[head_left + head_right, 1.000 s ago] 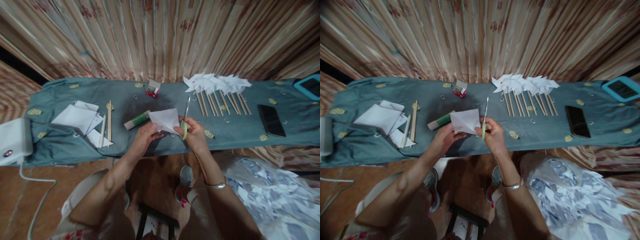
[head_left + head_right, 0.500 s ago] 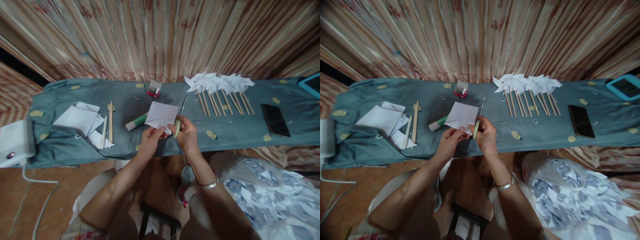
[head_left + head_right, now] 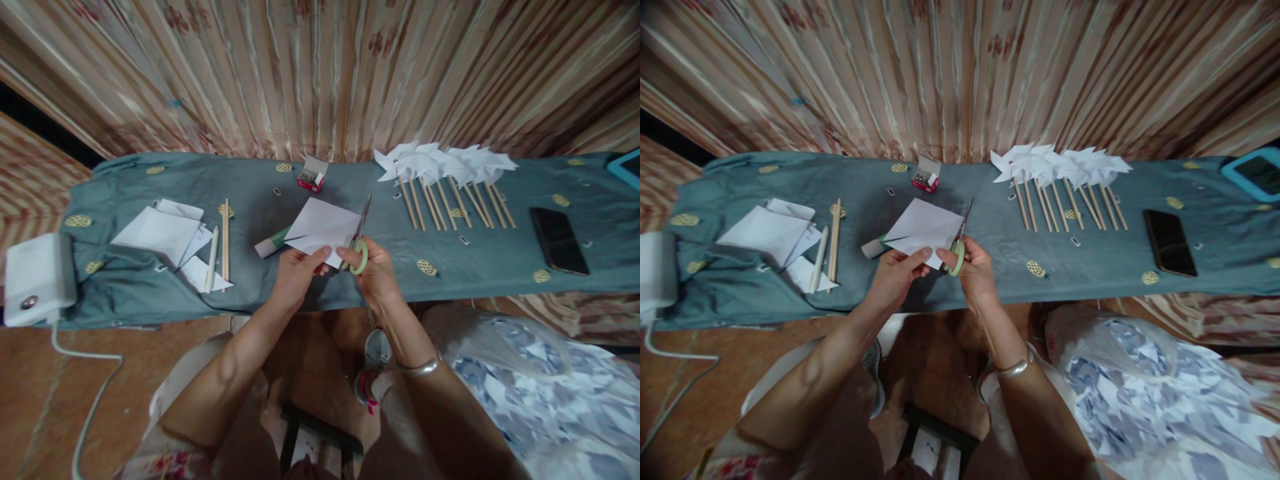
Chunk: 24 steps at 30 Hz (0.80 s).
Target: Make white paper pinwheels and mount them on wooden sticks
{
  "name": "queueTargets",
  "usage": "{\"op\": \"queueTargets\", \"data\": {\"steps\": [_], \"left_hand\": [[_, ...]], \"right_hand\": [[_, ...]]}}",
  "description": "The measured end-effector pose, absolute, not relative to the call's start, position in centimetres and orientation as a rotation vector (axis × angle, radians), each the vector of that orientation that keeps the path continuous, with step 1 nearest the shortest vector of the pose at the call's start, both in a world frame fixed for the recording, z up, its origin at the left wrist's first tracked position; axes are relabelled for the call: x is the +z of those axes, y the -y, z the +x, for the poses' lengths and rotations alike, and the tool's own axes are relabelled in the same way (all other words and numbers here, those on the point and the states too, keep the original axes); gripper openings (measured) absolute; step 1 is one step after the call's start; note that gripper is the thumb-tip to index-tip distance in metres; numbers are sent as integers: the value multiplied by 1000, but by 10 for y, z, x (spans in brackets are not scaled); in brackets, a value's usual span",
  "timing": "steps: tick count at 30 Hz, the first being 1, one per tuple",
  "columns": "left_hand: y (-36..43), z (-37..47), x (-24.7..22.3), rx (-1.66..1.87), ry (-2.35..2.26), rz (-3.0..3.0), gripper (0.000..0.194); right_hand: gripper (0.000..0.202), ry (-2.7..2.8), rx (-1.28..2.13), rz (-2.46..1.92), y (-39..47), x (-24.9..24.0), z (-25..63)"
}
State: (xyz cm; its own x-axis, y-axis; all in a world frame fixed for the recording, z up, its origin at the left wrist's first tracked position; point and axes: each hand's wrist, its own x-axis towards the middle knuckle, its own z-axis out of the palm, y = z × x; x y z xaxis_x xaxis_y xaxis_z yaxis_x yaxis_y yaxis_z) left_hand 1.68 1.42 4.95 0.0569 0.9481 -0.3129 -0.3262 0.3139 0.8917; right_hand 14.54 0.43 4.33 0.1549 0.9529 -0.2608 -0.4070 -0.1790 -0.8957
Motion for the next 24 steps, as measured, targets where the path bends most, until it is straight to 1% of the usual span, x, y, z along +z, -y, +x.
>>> {"op": "queueTargets", "data": {"steps": [5, 14, 24], "left_hand": [[-25, 7, 55, 1206, -1178, 815, 25], [-33, -8, 55, 1320, -1146, 785, 21], [-27, -4, 51, 1275, -1233, 924, 13]], "right_hand": [[44, 838, 1479, -1195, 11, 48, 150], [48, 1177, 1821, -1118, 40, 53, 157], [45, 1131, 1830, -1124, 38, 48, 153]]}}
